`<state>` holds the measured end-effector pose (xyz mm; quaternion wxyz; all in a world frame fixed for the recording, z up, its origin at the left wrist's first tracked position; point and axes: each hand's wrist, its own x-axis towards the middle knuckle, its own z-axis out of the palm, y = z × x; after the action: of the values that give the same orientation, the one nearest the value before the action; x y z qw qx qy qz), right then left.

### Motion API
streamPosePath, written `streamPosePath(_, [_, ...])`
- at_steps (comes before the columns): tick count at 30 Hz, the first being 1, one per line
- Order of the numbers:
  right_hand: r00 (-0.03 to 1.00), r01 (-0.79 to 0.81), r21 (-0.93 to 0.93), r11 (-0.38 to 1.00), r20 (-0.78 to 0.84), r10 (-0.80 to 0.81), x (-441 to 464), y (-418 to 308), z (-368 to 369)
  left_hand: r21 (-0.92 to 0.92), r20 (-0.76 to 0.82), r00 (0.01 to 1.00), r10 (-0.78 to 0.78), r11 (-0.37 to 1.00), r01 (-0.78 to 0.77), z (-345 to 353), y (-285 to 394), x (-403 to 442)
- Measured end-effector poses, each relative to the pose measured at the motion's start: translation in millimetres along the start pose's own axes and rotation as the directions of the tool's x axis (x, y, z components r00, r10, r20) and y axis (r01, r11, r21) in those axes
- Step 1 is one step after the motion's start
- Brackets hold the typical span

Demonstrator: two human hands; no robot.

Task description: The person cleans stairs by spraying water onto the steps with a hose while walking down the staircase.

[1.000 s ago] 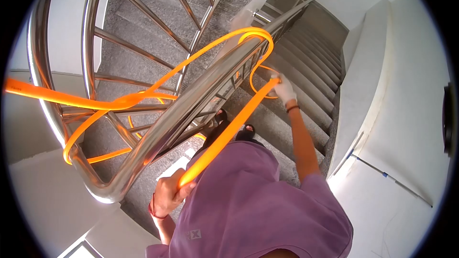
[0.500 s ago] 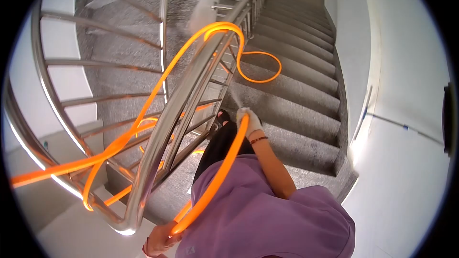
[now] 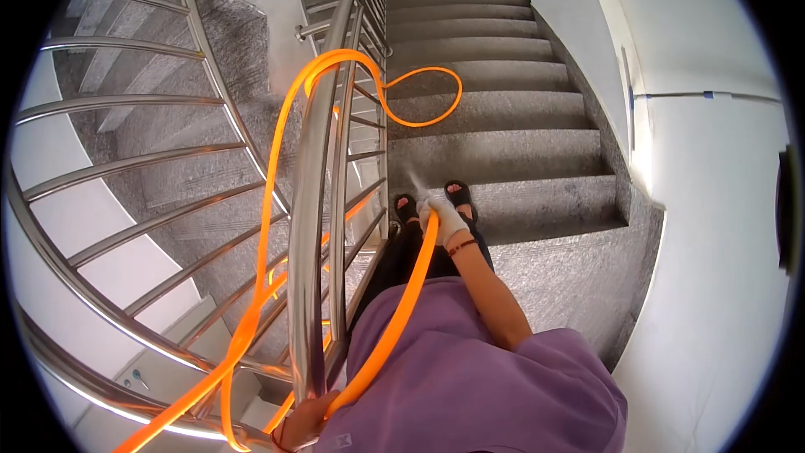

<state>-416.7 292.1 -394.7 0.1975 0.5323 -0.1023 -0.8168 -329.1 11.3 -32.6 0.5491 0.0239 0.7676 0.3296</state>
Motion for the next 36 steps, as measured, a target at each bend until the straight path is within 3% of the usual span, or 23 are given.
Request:
streamPosePath(3, [0.994, 0.045, -0.012, 0.999, -0.098, -0.046, 14, -4, -17, -0.008, 0.029, 0.999, 0.021, 1.000, -0.021, -6, -2, 9])
streamPosePath(5, [0.985, 0.171, 0.035, 0.985, -0.011, -0.171, 26, -13, -29, -0.011, 0.025, 0.999, 0.026, 1.000, -0.026, -4, 1, 17])
streamPosePath(7, [0.985, 0.175, 0.002, 0.985, -0.001, -0.175, 30, -25, -33, -0.008, 0.017, 0.999, 0.027, 1.000, -0.026, 0, 7, 26])
streamPosePath(12, [0.979, 0.200, -0.027, 0.979, -0.044, -0.201, 24, -45, -37, 0.186, 0.029, 0.992, -0.119, 0.976, 0.112, 13, 23, 48])
streamPosePath(14, [0.942, 0.320, 0.069, 0.945, -0.127, -0.310, 22, -56, -40, 0.199, 0.009, 0.990, -0.144, 0.970, 0.140, 17, 36, 55])
streamPosePath(22, [0.919, 0.395, 0.137, 0.909, -0.067, -0.389, -11, -99, -53, 0.287, -0.015, 0.993, -0.120, 0.951, 0.119, 19, 63, 76])
streamPosePath(25, [0.819, 0.564, 0.170, 0.808, 0.005, -0.573, -22, -110, -60, 0.275, 0.013, 0.997, -0.078, 0.959, 0.071, 18, 67, 80])
streamPosePath(28, [0.840, 0.525, 0.158, 0.836, 0.064, -0.539, -38, -110, -68, 0.332, -0.002, 0.995, -0.097, 0.939, 0.092, 17, 59, 71])
streamPosePath(29, [0.902, 0.428, 0.147, 0.892, 0.003, -0.433, -44, -108, -66, 0.292, -0.010, 0.999, -0.039, 0.956, 0.040, 15, 50, 66])
streamPosePath(30, [0.905, 0.421, 0.147, 0.895, 0.004, -0.426, -48, -100, -62, 0.253, -0.020, 1.000, 0.021, 0.967, -0.015, 12, 44, 61])
streamPosePath(32, [0.974, 0.218, 0.227, 0.949, 0.011, -0.226, -58, -86, -59, 0.234, -0.014, 0.999, 0.037, 0.972, -0.033, 9, 43, 47])
streamPosePath(34, [0.963, 0.192, 0.216, 0.957, 0.145, -0.226, -49, -68, -70, 0.212, -0.013, 0.998, 0.060, 0.976, -0.056, 9, 37, 36])
streamPosePath(36, [0.981, 0.035, 0.324, 0.945, 0.168, -0.094, -43, -49, -72, 0.179, 0.004, 0.997, 0.083, 0.980, -0.083, 10, 28, 25])
